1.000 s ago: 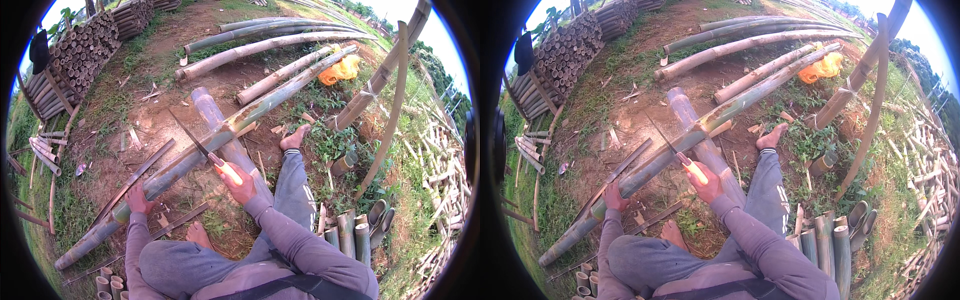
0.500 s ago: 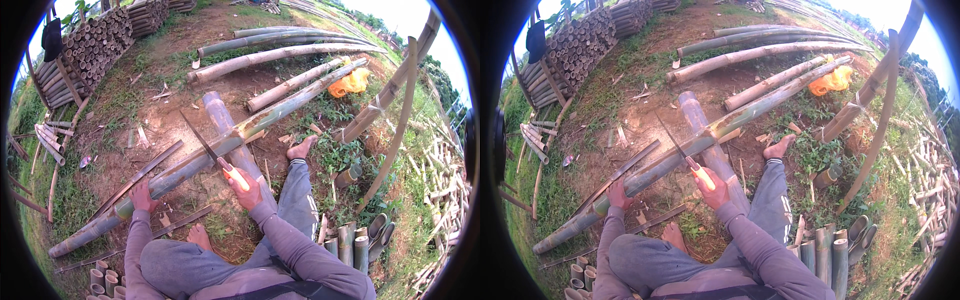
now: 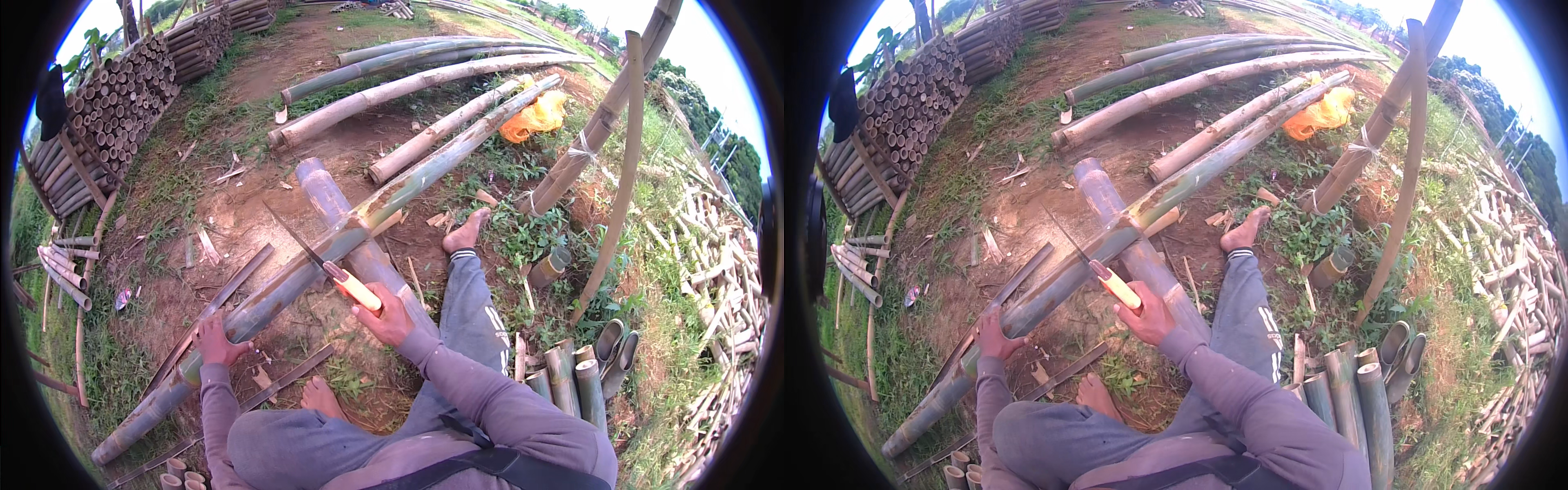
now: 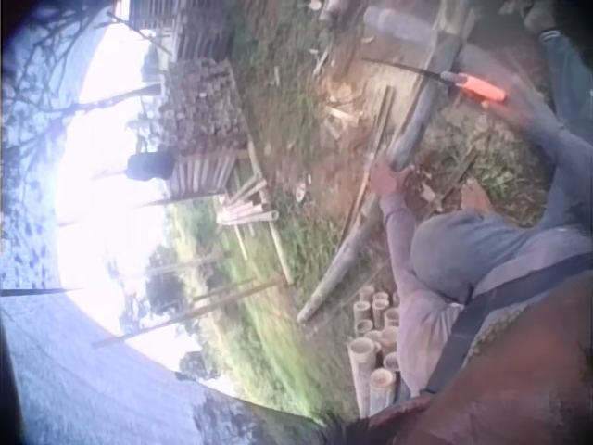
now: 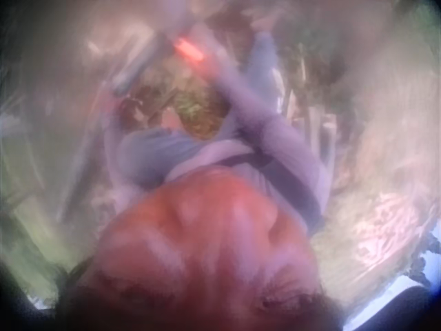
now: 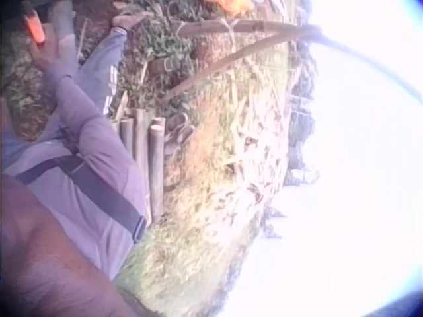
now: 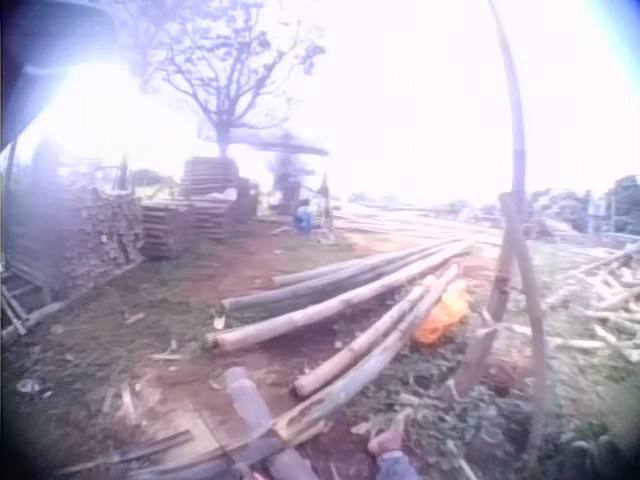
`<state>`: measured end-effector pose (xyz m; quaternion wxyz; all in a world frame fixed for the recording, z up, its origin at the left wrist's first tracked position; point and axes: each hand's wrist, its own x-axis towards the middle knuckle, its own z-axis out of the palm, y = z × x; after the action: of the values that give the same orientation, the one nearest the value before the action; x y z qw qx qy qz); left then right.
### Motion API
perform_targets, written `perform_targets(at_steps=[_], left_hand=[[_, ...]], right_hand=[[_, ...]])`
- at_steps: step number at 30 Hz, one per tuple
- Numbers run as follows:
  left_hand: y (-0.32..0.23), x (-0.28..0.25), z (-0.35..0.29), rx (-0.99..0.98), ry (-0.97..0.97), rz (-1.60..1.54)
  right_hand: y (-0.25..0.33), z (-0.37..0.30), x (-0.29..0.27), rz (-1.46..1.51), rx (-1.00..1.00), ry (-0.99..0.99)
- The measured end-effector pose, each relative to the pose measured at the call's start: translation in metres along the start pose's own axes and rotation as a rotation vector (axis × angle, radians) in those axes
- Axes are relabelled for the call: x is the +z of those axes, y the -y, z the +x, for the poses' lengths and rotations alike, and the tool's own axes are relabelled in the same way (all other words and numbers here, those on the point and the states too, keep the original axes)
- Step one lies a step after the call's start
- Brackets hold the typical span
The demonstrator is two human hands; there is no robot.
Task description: The person sits on the ground and uses a hand saw to cut long bamboo poles into shorter sections. They repeatedly position the bamboo, saw through it, and stack the cut pieces nearby.
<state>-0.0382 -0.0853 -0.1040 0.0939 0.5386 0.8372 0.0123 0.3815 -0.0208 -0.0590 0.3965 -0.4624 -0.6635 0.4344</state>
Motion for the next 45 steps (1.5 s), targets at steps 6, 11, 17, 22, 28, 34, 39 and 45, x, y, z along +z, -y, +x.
perform_targets(at_steps=[6,11,17,22,28,34,39,45], left_hand=[[-0.014,0.018,0.005,0.043,-0.015,0.024],[-0.011,0.021,0.009,0.004,0.005,0.038],[-0.021,0.017,0.022,0.048,0.038,0.071],[-0.013,0.019,0.021,0.014,0.057,0.084],[-0.012,0.010,-0.002,-0.033,0.050,0.040],[-0.028,0.006,0.011,-0.026,0.078,0.042],[-0.021,0.004,0.010,-0.039,0.080,0.066],[-0.015,0.015,0.003,-0.031,0.050,0.089]], right_hand=[[0.006,-0.005,0.002,0.028,-0.079,-0.061],[0.015,0.012,0.009,-0.035,-0.058,-0.080],[0.002,0.012,0.012,-0.016,-0.014,-0.170],[-0.015,-0.047,-0.001,0.113,0.050,-0.198],[0.005,-0.130,-0.035,0.042,0.074,-0.170],[-0.010,0.024,0.025,0.142,-0.028,-0.149],[-0.013,-0.020,0.013,0.097,-0.015,-0.169],[0.002,-0.156,-0.044,-0.002,0.042,-0.169]])
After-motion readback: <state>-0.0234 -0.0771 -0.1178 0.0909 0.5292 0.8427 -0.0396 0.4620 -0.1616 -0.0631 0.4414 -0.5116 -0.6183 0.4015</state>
